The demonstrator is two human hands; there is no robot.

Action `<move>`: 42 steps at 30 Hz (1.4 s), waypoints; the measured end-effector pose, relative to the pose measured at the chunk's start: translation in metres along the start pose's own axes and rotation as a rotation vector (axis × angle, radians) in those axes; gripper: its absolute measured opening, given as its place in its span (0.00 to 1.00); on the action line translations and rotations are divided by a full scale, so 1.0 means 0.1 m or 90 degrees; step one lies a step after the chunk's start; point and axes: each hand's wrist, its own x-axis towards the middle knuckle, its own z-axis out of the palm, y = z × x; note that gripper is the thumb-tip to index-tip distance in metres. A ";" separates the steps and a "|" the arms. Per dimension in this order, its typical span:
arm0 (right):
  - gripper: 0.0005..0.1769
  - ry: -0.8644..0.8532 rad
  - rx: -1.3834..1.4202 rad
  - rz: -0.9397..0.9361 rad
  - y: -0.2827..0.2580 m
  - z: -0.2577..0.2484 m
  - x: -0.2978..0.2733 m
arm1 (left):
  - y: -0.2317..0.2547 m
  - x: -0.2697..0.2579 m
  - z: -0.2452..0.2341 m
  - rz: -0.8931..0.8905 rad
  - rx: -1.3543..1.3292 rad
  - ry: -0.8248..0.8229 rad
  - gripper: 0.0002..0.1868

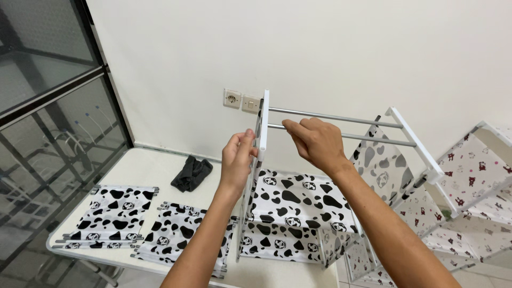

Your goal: The person assembles a modular storage unit by inserting metal rods into fabric-covered panels and connecting them to form cube-shaped compartments. They handle multiple panels and rods, aligning and securing each piece to build a stacked structure.

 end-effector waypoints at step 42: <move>0.23 -0.337 0.226 0.574 0.18 0.69 1.19 | -1.01 1.98 0.08 -0.008 -0.211 -0.423 0.14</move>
